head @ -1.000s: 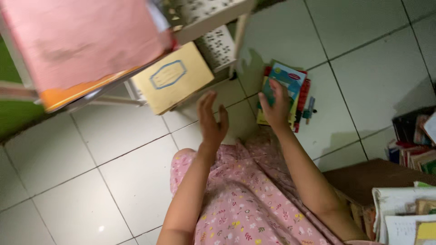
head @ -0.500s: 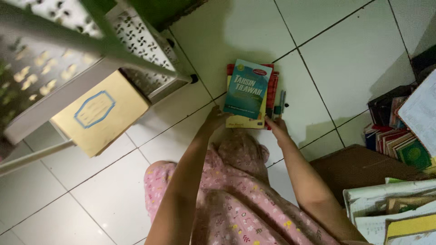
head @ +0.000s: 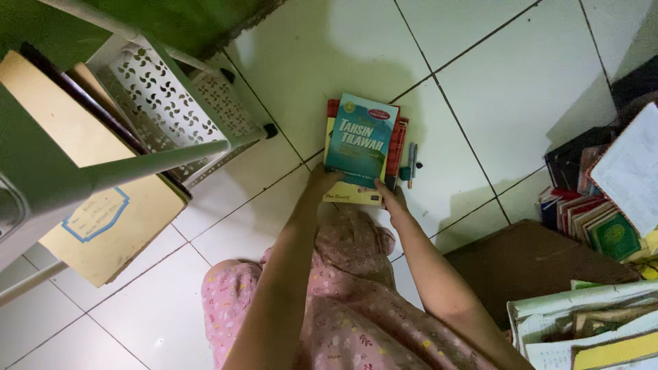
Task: The person sits on the floor and repeatedly picks up notebooks and folders from a white plastic rolling cart, places them on the floor, and then returns them to the cart. The person handles several different notebooks and folders, including a red plaid notebook and a yellow folder, moving them between the cart and the floor.
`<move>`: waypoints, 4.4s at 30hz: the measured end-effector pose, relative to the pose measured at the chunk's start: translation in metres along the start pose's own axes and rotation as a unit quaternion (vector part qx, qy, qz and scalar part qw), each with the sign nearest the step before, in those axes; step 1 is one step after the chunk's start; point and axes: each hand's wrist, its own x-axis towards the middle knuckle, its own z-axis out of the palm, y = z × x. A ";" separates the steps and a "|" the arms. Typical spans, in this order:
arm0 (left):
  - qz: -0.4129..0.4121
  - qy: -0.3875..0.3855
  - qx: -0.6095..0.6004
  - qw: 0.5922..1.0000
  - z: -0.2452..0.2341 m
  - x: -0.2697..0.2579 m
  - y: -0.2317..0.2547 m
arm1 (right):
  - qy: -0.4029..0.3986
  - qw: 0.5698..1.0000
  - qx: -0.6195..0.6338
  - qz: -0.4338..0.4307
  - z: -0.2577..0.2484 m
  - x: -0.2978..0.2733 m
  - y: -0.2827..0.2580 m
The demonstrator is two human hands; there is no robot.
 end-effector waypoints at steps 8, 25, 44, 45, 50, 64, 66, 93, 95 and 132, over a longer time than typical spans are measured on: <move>0.065 -0.095 -0.132 0.985 -0.003 -0.015 0.015 | -0.065 0.995 0.076 0.027 -0.019 -0.012 -0.031; 0.072 0.065 -0.302 0.948 -0.092 -0.243 -0.068 | -0.154 0.982 -0.099 -0.050 0.055 -0.195 -0.073; 0.163 0.292 -0.235 0.913 -0.288 -0.110 -0.218 | -0.414 0.855 -0.138 -0.279 0.347 -0.106 -0.128; 0.218 0.280 -0.300 0.886 -0.291 -0.095 -0.220 | -0.416 0.850 -0.136 -0.293 0.358 -0.099 -0.133; 0.312 0.238 -0.386 0.835 -0.300 -0.060 -0.195 | -0.391 0.849 -0.142 -0.325 0.389 -0.074 -0.150; 0.279 0.217 -0.335 0.873 -0.309 -0.047 -0.191 | -0.280 0.863 -0.210 -0.364 0.385 -0.051 -0.133; 0.275 0.214 -0.322 0.880 -0.310 -0.044 -0.186 | -0.266 0.862 -0.229 -0.365 0.377 -0.052 -0.127; 0.304 0.305 0.162 0.888 -0.019 -0.152 -0.031 | 0.213 0.944 -0.253 0.000 -0.032 -0.013 -0.074; 0.289 0.260 0.170 0.905 0.000 -0.149 -0.017 | 0.209 0.943 -0.259 0.014 -0.032 -0.005 -0.078; 0.336 0.267 -0.034 0.902 -0.113 -0.295 -0.078 | -0.163 0.794 -0.299 -0.503 0.153 -0.415 -0.239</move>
